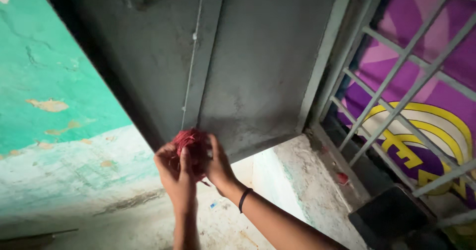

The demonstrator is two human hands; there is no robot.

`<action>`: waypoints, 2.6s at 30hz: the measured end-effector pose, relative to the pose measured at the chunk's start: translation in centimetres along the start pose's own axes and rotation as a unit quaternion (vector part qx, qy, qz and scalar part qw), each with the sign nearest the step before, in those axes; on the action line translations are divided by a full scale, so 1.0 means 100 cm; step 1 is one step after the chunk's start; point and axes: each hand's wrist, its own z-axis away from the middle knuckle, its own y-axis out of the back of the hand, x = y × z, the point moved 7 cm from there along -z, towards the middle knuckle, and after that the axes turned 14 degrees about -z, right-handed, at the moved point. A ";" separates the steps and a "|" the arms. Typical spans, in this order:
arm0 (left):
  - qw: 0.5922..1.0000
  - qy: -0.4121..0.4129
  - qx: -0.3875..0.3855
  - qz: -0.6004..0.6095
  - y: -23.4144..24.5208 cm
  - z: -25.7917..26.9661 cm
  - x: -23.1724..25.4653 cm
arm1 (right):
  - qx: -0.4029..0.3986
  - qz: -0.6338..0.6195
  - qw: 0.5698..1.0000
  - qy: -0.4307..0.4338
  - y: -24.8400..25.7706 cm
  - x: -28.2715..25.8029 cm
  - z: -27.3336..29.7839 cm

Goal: The person wipes the bars of a window grille and the surface of a metal door using a red cloth, then rinses the cloth in a bucket of water.

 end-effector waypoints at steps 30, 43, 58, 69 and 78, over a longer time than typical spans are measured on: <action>0.843 -0.129 0.101 -0.512 0.014 -0.025 0.001 | -0.209 0.323 0.821 0.423 -0.066 -0.033 -0.022; 0.887 -0.096 0.127 -0.434 0.025 0.007 -0.026 | -0.233 0.406 0.817 0.337 -0.058 -0.026 0.000; 0.924 -0.360 0.072 -0.106 -0.111 -0.058 0.214 | 0.115 0.173 0.827 0.522 0.019 -0.250 -0.038; 0.821 -0.476 0.127 -0.289 -0.125 -0.091 0.197 | 0.048 0.220 0.814 0.535 0.019 -0.201 -0.106; 0.844 -0.317 0.074 -0.426 -0.048 -0.039 0.074 | -0.100 0.264 0.864 0.417 0.012 -0.067 -0.058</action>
